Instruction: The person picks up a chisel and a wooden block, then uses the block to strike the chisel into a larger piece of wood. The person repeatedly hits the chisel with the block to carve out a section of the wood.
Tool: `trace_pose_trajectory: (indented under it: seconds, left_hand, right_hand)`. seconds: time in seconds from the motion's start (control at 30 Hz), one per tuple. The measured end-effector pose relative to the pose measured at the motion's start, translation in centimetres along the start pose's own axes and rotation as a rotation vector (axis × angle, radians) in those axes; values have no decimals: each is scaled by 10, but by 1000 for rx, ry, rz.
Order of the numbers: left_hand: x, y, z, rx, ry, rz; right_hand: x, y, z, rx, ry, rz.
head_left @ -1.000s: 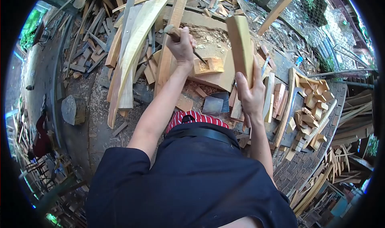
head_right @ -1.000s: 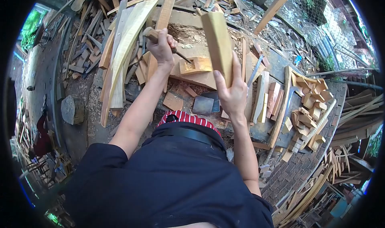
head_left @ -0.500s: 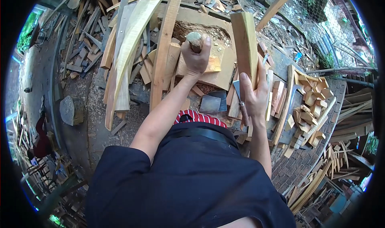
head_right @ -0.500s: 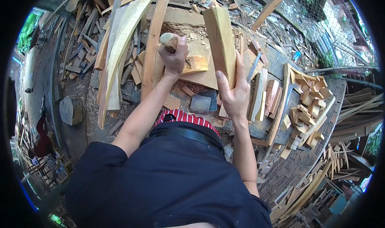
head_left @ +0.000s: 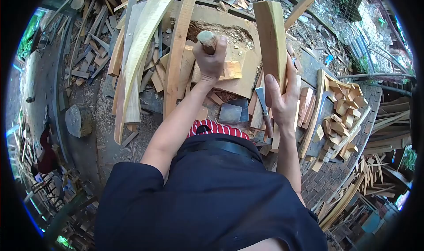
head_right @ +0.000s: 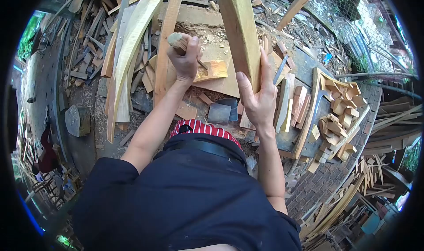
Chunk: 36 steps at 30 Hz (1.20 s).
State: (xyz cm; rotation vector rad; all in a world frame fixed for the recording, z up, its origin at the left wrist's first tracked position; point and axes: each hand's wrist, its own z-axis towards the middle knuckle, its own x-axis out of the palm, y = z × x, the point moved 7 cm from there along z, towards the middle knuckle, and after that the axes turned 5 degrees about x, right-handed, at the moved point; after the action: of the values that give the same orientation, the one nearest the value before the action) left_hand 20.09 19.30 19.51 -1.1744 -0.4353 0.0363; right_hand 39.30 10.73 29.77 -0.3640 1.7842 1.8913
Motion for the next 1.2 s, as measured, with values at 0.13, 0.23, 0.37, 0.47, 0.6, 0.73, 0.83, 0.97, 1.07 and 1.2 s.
trace_pose_trajectory:
  seconds: [0.13,0.23,0.37,0.47,0.6,0.73,0.83,0.97,1.07,1.2]
  left_hand:
    - [-3,8,-2,33,34,59]
    - [3,2,-4,26,66,95]
    - [20,-22,-6,187,91,204]
    - [31,-23,-11,242,108,197]
    - [42,-17,-21,211,198,216]
    - [47,-14,-27,210,210,253]
    - [42,-18,-27,292,184,304]
    - [37,1,-22,127,189,154]
    - [-4,8,0,58,-103,46]
    - [-41,9,20,72,-145,92]
  right_hand:
    - [4,8,0,-28,6,-51]
    - [9,7,-2,90,66,20]
    - [6,32,7,10,82,97]
    - [-6,68,10,-265,13,275]
    - [20,49,15,-226,157,-200]
    - [2,46,15,-162,71,-61]
    - [-5,48,7,-152,-49,241]
    - [22,29,6,-78,154,-59]
    - [22,21,1,-63,146,-24]
    - [21,4,-7,66,131,45]
